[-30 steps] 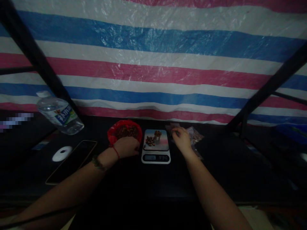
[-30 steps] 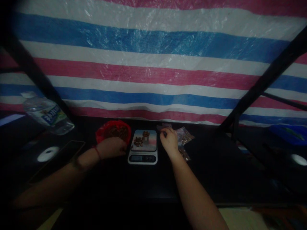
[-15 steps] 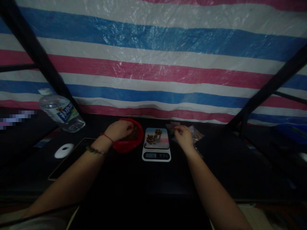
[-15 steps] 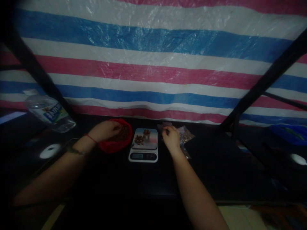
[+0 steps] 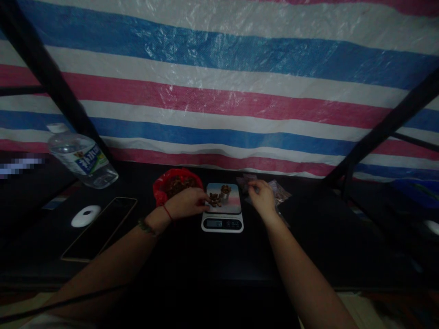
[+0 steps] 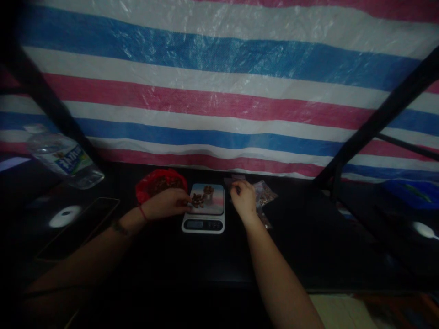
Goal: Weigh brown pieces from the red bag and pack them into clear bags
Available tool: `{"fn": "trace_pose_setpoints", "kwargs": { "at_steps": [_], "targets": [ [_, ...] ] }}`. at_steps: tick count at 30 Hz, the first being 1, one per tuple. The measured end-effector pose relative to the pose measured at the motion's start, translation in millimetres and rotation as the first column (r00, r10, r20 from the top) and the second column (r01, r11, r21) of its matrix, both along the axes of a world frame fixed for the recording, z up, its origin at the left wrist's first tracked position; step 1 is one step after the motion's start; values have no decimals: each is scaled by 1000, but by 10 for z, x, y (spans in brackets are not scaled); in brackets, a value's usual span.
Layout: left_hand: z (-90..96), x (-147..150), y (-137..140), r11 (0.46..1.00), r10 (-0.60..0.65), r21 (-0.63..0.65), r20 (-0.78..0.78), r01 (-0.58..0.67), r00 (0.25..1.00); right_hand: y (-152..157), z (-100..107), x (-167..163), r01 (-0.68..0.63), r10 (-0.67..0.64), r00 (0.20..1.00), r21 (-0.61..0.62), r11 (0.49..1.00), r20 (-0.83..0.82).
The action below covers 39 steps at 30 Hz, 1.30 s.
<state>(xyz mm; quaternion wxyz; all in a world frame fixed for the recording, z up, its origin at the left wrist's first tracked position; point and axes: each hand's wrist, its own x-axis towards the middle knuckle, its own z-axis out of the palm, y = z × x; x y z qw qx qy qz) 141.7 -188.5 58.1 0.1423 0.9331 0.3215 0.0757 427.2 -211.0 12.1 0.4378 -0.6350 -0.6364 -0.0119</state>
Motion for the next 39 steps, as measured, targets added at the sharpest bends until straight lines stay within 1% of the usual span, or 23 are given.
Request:
{"fn": "trace_pose_setpoints", "kwargs": {
  "at_steps": [4,11,14,16,18,22,25,30,35,39],
  "targets": [
    [-32,47,-7,1000,12,-10,5,-12,1000,-2,12,-4,-6,7,1000,13,1000,-7],
    [-76,13,25,989,90,-117,38,-85,995,-10,19,-20,-21,21,1000,9,1000,-7],
    [-102,13,49,995,86,-50,67,-83,994,-9,22,-21,-20,20,1000,7,1000,-11],
    [-118,25,64,999,46,17,87,-48,995,-10,27,-23,-20,20,1000,7,1000,-11],
    [-142,41,79,999,9,50,99,-14,995,-13,31,-25,-25,25,1000,7,1000,-10],
    [-226,60,116,997,-32,71,97,25,995,-18,33,-30,-24,24,1000,4,1000,-9],
    [-285,56,145,993,-33,113,111,21,993,-19,27,-31,-21,21,1000,8,1000,-7],
    [-289,43,160,990,-68,128,105,54,992,-21,27,-32,-23,24,1000,18,1000,-9],
    [-259,55,136,986,-38,165,72,25,997,-24,37,-39,-30,31,999,24,999,-14],
    [-312,70,139,982,-16,189,90,-2,996,-23,29,-39,-18,18,1000,16,1000,-12]
  ]
}}
